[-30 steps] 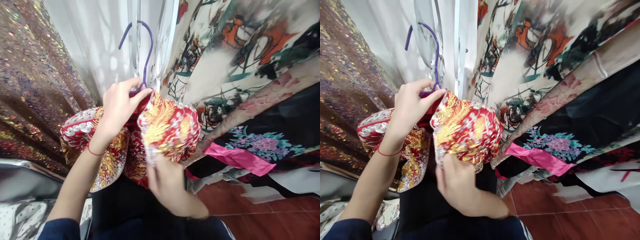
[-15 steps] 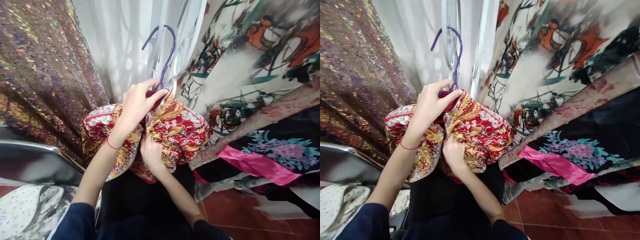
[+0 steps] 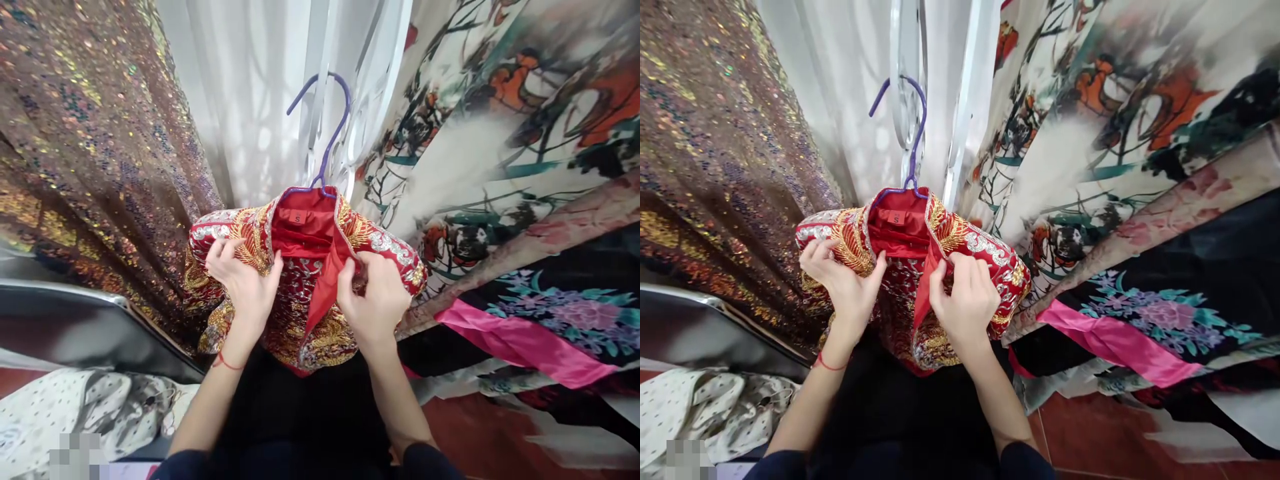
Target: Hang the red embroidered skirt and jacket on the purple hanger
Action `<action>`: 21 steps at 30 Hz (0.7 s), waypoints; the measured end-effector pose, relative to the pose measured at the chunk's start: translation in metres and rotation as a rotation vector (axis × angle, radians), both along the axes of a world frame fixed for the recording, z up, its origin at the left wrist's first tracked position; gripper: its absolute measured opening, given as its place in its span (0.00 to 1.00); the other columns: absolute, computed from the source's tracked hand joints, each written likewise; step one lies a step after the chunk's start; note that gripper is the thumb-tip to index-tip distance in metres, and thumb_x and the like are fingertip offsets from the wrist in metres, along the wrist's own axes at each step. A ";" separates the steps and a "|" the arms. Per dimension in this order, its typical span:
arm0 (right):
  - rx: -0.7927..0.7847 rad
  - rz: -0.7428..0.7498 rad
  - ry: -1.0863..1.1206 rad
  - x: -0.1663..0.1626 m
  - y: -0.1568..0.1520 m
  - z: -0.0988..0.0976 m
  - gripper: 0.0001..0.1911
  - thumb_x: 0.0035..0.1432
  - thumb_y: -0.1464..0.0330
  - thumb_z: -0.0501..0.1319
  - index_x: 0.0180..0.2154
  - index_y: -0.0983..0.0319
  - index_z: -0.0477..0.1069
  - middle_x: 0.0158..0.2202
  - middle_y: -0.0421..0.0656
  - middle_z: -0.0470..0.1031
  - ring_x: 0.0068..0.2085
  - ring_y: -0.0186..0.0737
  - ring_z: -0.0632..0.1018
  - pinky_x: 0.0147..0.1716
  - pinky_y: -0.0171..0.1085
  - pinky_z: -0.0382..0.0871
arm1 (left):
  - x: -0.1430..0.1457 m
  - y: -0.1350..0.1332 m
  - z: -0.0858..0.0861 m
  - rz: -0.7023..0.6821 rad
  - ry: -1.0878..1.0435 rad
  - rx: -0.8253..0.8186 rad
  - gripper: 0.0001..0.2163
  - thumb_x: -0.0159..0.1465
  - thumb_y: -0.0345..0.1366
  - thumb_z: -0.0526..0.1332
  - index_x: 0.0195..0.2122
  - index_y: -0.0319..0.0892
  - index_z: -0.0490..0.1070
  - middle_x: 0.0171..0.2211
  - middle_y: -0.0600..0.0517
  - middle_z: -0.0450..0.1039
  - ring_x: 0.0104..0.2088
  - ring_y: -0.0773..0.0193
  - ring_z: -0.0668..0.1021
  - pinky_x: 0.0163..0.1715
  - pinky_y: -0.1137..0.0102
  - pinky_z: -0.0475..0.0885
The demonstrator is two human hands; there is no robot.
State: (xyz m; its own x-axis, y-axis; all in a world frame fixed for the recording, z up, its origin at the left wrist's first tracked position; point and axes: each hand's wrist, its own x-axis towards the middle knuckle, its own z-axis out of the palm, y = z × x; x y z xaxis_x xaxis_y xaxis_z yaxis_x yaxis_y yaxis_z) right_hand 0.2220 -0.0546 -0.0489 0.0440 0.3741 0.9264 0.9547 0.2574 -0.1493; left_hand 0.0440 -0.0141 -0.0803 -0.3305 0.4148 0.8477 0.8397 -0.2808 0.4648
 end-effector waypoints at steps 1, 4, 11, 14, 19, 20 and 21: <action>-0.028 -0.018 -0.034 0.002 0.002 0.000 0.06 0.65 0.66 0.60 0.37 0.63 0.72 0.30 0.44 0.76 0.33 0.39 0.72 0.34 0.37 0.65 | -0.003 -0.005 -0.010 0.012 -0.007 -0.027 0.26 0.59 0.44 0.68 0.54 0.41 0.62 0.52 0.39 0.64 0.56 0.44 0.68 0.58 0.46 0.64; -0.146 -0.006 -0.075 0.007 0.006 -0.006 0.10 0.65 0.64 0.61 0.35 0.63 0.74 0.36 0.50 0.76 0.40 0.46 0.71 0.41 0.43 0.67 | -0.016 -0.016 -0.022 0.018 -0.014 -0.174 0.13 0.63 0.41 0.62 0.45 0.42 0.66 0.43 0.43 0.69 0.46 0.49 0.72 0.49 0.54 0.68; -0.142 0.357 0.429 0.039 -0.002 0.018 0.14 0.69 0.63 0.56 0.36 0.61 0.76 0.29 0.41 0.73 0.31 0.38 0.72 0.33 0.38 0.66 | -0.049 0.003 0.037 -0.090 -0.079 -0.174 0.12 0.72 0.35 0.51 0.32 0.42 0.67 0.26 0.54 0.66 0.26 0.66 0.68 0.32 0.69 0.61; 0.026 0.261 0.510 0.053 0.002 0.052 0.18 0.69 0.59 0.57 0.30 0.62 0.74 0.24 0.39 0.67 0.27 0.36 0.68 0.29 0.37 0.61 | -0.048 0.017 0.077 -0.136 -0.067 0.007 0.12 0.72 0.34 0.52 0.30 0.42 0.66 0.24 0.55 0.62 0.25 0.68 0.65 0.31 0.69 0.60; 0.349 0.046 0.290 0.041 0.004 0.081 0.18 0.71 0.63 0.54 0.28 0.60 0.70 0.25 0.40 0.64 0.28 0.37 0.68 0.31 0.38 0.61 | -0.023 0.014 0.111 -0.251 -0.039 0.042 0.15 0.72 0.33 0.53 0.26 0.43 0.61 0.22 0.58 0.57 0.23 0.70 0.60 0.29 0.70 0.58; 0.333 0.063 0.233 0.033 0.002 0.076 0.17 0.70 0.64 0.54 0.28 0.60 0.69 0.25 0.39 0.63 0.27 0.36 0.67 0.30 0.38 0.62 | -0.018 0.011 0.111 -0.278 -0.015 0.024 0.16 0.72 0.33 0.54 0.24 0.43 0.59 0.21 0.58 0.55 0.23 0.70 0.60 0.28 0.70 0.57; 0.280 0.093 0.172 0.023 0.000 0.067 0.15 0.69 0.67 0.55 0.27 0.60 0.67 0.24 0.39 0.62 0.26 0.35 0.66 0.29 0.37 0.61 | -0.015 0.007 0.109 -0.310 0.029 -0.006 0.17 0.71 0.33 0.54 0.23 0.43 0.58 0.20 0.58 0.54 0.22 0.71 0.59 0.27 0.70 0.56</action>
